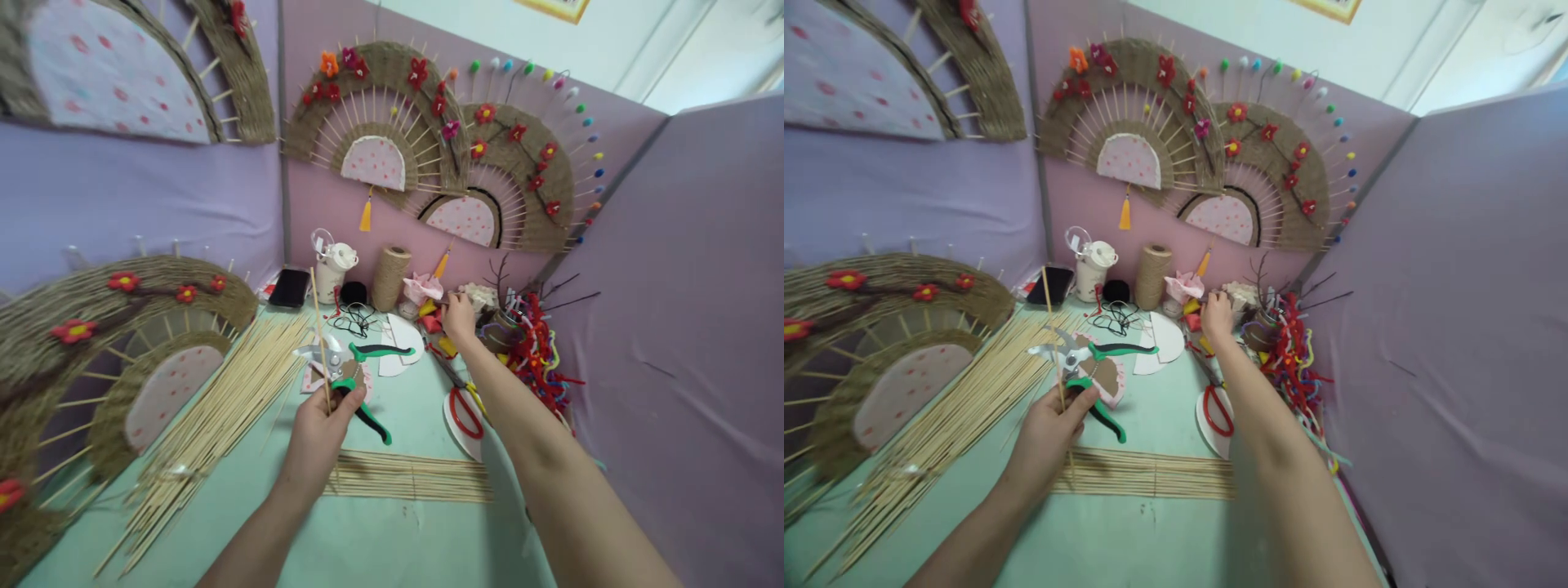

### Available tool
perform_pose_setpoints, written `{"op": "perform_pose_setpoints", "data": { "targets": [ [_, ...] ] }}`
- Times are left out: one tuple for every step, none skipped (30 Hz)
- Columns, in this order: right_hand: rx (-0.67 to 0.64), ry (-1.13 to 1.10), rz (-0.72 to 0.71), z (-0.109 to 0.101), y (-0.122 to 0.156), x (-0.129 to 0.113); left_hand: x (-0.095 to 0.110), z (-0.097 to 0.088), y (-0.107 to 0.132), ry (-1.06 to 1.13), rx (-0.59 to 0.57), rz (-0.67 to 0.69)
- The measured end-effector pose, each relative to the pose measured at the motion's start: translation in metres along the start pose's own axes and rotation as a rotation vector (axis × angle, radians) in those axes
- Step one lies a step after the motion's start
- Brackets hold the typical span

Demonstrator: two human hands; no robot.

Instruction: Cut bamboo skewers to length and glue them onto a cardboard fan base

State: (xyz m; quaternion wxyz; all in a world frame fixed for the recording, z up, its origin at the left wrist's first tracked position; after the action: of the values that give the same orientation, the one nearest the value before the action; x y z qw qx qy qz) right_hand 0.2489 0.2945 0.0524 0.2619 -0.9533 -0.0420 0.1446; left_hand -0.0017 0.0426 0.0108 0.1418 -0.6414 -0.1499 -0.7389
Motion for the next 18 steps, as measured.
{"op": "perform_pose_setpoints", "data": {
  "targets": [
    [0.023, -0.035, -0.019, -0.009, 0.007, -0.01, 0.001, 0.001, 0.0, 0.007, -0.01, 0.007],
    [0.039, -0.072, -0.039, -0.019, 0.016, -0.02, 0.002, 0.002, 0.0, 0.009, -0.024, 0.014],
    [0.044, -0.111, -0.062, -0.029, 0.027, -0.031, 0.003, 0.002, 0.0, 0.005, -0.033, 0.024],
    [0.037, -0.156, -0.09, -0.039, 0.04, -0.042, 0.003, 0.003, 0.0, 0.003, -0.04, 0.038],
    [0.022, -0.203, -0.122, -0.05, 0.055, -0.053, 0.004, 0.004, 0.0, 0.001, -0.049, 0.054],
    [-0.009, -0.267, -0.17, -0.06, 0.072, -0.065, 0.005, 0.005, 0.0, -0.005, -0.059, 0.072],
    [-0.061, -0.418, -0.258, -0.069, 0.091, -0.078, 0.005, 0.006, 0.0, -0.015, -0.073, 0.092],
    [-0.125, -0.525, -0.34, -0.078, 0.11, -0.09, 0.005, 0.008, 0.0, -0.03, -0.086, 0.11],
    [-0.202, -0.572, -0.4, -0.084, 0.13, -0.099, 0.005, 0.009, 0.001, -0.053, -0.097, 0.123],
    [-0.269, -0.583, -0.44, -0.088, 0.148, -0.107, 0.005, 0.01, 0.002, -0.079, -0.106, 0.135],
    [-0.325, -0.561, -0.458, -0.09, 0.164, -0.113, 0.005, 0.011, 0.003, -0.106, -0.116, 0.145],
    [-0.365, -0.526, -0.458, -0.09, 0.178, -0.116, 0.005, 0.011, 0.004, -0.135, -0.122, 0.157],
    [-0.392, -0.489, -0.445, -0.089, 0.19, -0.118, 0.005, 0.011, 0.005, -0.164, -0.125, 0.171],
    [-0.408, -0.461, -0.424, -0.087, 0.2, -0.119, 0.006, 0.011, 0.005, -0.196, -0.125, 0.191],
    [-0.408, -0.447, -0.399, -0.086, 0.207, -0.12, 0.006, 0.011, 0.006, -0.227, -0.125, 0.215],
    [-0.397, -0.441, -0.373, -0.084, 0.212, -0.12, 0.007, 0.012, 0.007, -0.255, -0.126, 0.243],
    [-0.38, -0.444, -0.343, -0.082, 0.215, -0.12, 0.008, 0.012, 0.007, -0.277, -0.135, 0.274],
    [-0.364, -0.451, -0.316, -0.08, 0.217, -0.12, 0.009, 0.013, 0.008, -0.292, -0.151, 0.296]
  ]
}}
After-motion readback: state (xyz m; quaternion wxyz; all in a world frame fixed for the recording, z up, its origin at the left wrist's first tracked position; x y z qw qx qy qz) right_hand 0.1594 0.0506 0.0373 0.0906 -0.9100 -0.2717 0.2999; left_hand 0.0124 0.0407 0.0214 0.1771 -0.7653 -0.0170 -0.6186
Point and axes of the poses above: each hand's wrist, its own y-axis away from the middle knuckle, its own z-axis out of the palm, x = y × z, the point moved 5 cm from there along -y, towards the middle knuckle, and after that the axes turned 1 degree about x, right-handed, at the moved point
